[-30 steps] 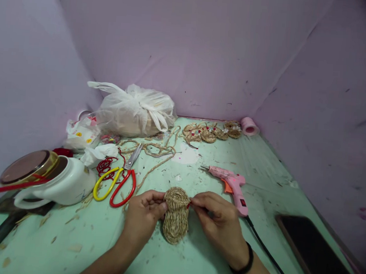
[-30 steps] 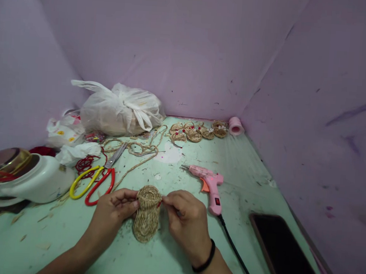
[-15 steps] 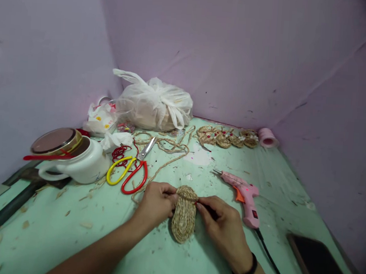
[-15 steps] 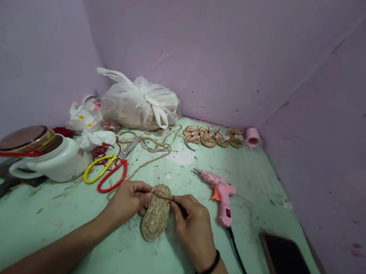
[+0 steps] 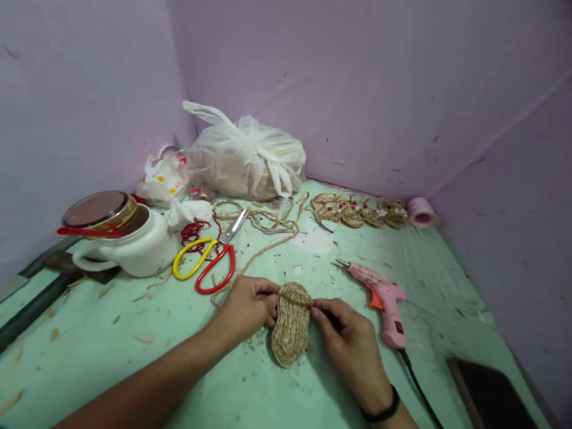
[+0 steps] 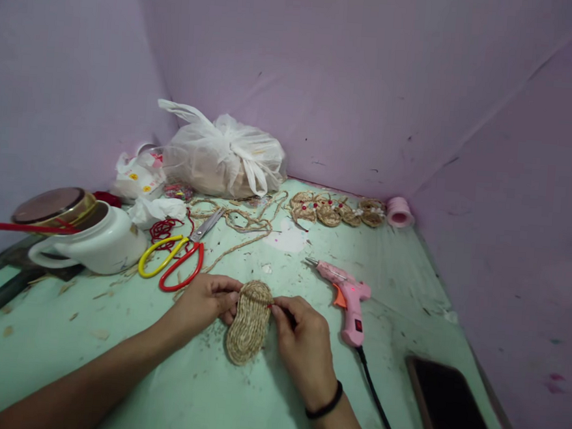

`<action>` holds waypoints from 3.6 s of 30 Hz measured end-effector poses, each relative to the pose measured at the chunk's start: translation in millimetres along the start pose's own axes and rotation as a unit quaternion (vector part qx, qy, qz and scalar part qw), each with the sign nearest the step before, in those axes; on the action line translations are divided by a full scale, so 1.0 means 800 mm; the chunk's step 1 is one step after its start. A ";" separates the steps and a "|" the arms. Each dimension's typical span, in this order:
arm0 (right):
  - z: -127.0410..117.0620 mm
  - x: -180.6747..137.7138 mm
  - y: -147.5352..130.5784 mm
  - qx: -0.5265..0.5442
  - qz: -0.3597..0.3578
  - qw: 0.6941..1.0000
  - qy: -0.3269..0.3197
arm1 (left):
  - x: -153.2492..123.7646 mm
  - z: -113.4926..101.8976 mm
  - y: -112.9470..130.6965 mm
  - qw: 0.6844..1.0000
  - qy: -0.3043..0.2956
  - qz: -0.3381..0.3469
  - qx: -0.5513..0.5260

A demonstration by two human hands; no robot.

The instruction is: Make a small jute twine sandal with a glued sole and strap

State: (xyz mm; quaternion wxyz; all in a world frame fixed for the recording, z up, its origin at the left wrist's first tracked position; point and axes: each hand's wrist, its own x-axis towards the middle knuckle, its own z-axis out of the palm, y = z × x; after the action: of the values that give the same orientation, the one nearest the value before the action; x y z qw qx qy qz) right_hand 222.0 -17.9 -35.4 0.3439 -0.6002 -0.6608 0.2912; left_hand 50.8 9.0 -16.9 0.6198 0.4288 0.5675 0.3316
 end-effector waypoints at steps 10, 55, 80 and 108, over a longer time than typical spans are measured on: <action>0.002 -0.002 -0.014 0.229 0.089 0.969 0.002 | -0.017 0.004 0.016 0.997 -0.010 -0.064 -0.048; -0.023 -0.002 -0.036 0.270 0.158 0.942 -0.118 | -0.036 0.014 0.014 0.926 -0.063 0.246 0.278; -0.018 -0.007 -0.038 0.230 0.163 0.947 -0.156 | -0.035 0.027 0.020 0.992 -0.075 0.015 0.100; -0.004 -0.018 -0.042 0.066 0.033 0.991 -0.114 | -0.034 0.034 0.013 0.994 -0.073 0.030 0.069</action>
State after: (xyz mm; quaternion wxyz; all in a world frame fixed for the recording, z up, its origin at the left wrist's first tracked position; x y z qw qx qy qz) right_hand 205.4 -36.3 -8.2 0.2946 -0.5608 -0.6550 0.4119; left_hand 74.7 -15.8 3.6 0.6184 0.5107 0.5289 0.2776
